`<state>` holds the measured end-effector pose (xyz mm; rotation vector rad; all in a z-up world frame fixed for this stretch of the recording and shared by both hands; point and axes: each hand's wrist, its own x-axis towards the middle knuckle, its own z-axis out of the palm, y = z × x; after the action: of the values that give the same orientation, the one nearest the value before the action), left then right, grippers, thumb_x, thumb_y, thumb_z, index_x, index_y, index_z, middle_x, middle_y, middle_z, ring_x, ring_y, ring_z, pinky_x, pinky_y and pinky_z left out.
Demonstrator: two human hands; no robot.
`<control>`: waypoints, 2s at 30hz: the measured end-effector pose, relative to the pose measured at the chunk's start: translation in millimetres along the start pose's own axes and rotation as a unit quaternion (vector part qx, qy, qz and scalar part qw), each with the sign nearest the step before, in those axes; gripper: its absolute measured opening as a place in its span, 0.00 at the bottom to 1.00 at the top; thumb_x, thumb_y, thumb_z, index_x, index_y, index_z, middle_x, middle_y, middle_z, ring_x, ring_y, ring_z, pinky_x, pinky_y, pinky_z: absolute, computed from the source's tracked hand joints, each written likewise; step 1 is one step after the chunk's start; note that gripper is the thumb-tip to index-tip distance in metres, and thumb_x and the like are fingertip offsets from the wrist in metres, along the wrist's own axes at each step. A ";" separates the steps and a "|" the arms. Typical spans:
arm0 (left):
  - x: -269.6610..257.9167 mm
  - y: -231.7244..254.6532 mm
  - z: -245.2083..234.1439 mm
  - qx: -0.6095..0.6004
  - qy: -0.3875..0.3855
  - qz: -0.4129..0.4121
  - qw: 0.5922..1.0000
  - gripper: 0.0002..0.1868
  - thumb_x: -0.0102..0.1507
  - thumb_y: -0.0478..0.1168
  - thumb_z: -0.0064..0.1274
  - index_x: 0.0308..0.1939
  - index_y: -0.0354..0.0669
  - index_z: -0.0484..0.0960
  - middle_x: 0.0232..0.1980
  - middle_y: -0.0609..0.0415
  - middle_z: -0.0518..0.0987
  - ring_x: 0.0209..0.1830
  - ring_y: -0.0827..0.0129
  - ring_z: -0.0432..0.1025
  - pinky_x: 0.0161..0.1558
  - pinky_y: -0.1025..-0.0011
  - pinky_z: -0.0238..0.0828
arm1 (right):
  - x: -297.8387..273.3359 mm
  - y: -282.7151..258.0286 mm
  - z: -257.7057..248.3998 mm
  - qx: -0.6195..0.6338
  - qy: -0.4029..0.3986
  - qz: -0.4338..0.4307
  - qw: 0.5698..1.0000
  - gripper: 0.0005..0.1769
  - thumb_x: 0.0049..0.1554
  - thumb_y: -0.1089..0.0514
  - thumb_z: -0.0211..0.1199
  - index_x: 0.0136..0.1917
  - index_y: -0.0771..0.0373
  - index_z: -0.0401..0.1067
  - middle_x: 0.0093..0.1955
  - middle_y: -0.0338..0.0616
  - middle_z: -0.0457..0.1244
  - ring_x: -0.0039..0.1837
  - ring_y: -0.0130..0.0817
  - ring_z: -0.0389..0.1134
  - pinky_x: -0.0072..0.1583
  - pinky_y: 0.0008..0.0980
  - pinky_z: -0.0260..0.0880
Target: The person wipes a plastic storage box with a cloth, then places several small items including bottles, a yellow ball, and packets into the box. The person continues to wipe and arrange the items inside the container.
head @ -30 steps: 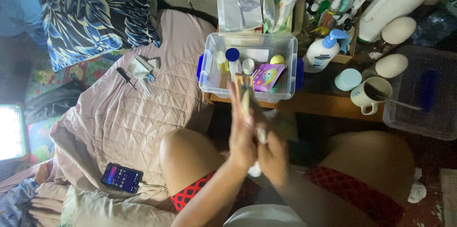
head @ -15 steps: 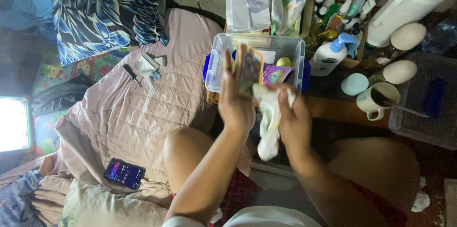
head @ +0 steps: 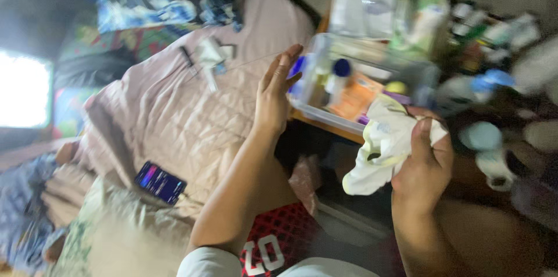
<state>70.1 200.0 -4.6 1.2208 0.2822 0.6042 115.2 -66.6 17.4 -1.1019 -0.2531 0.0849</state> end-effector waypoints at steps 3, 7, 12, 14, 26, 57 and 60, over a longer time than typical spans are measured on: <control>-1.6 -13.6 -30.0 0.023 0.098 -0.008 0.995 0.22 0.70 0.43 0.48 0.64 0.33 0.78 0.63 0.47 0.79 0.60 0.63 0.72 0.64 0.66 0.67 | -5.6 14.2 42.0 0.030 -0.067 0.000 0.997 0.15 0.75 0.54 0.56 0.64 0.70 0.69 0.60 0.47 0.66 0.60 0.31 0.68 0.69 0.33 0.70; -1.6 -37.1 -72.5 0.116 0.167 0.025 0.979 0.17 0.65 0.33 0.53 0.58 0.37 0.81 0.55 0.50 0.80 0.57 0.65 0.73 0.59 0.68 0.69 | -14.9 39.4 89.0 -0.007 -0.095 0.083 0.992 0.15 0.71 0.54 0.55 0.60 0.69 0.70 0.55 0.48 0.67 0.55 0.33 0.70 0.59 0.33 0.73; 25.5 -48.4 -131.5 0.344 0.234 -0.026 0.909 0.21 0.60 0.36 0.58 0.58 0.43 0.78 0.60 0.49 0.73 0.57 0.56 0.74 0.55 0.61 0.72 | -23.8 59.0 134.0 -0.068 -0.150 0.144 0.976 0.17 0.69 0.53 0.53 0.59 0.68 0.72 0.52 0.49 0.69 0.49 0.32 0.71 0.52 0.32 0.74; 44.4 -51.7 -156.7 0.543 0.198 0.056 0.814 0.22 0.60 0.35 0.62 0.59 0.42 0.78 0.62 0.45 0.73 0.67 0.52 0.67 0.67 0.57 0.67 | -25.8 64.5 142.0 -0.099 -0.153 0.133 0.974 0.17 0.70 0.53 0.52 0.60 0.69 0.71 0.55 0.47 0.68 0.53 0.30 0.69 0.56 0.30 0.71; 139.0 -108.8 -267.4 0.805 0.052 -0.005 0.591 0.35 0.65 0.43 0.50 0.75 0.35 0.62 0.76 0.41 0.63 0.74 0.48 0.59 0.63 0.53 0.66 | -15.8 66.5 123.8 -0.162 -0.155 0.087 0.971 0.17 0.71 0.53 0.52 0.61 0.70 0.70 0.60 0.47 0.66 0.60 0.30 0.67 0.64 0.30 0.67; 3.2 48.8 45.3 0.564 -0.204 0.175 0.781 0.22 0.57 0.30 0.54 0.57 0.44 0.82 0.51 0.43 0.84 0.44 0.51 0.80 0.45 0.60 0.75 | -3.2 -28.4 -25.5 0.000 0.106 -0.069 0.992 0.15 0.75 0.52 0.58 0.62 0.68 0.69 0.60 0.50 0.66 0.62 0.36 0.69 0.69 0.37 0.70; 16.3 35.6 54.7 0.650 -0.316 0.178 0.667 0.24 0.54 0.31 0.52 0.55 0.45 0.83 0.49 0.46 0.84 0.45 0.52 0.79 0.49 0.57 0.73 | -1.2 -28.4 -33.0 0.007 0.077 -0.081 0.994 0.15 0.74 0.52 0.58 0.61 0.68 0.70 0.59 0.50 0.67 0.59 0.35 0.69 0.68 0.37 0.70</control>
<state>101.3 173.7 48.8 2.8503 -0.2167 0.1726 120.5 -108.5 28.4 -1.0643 -0.2031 -0.1424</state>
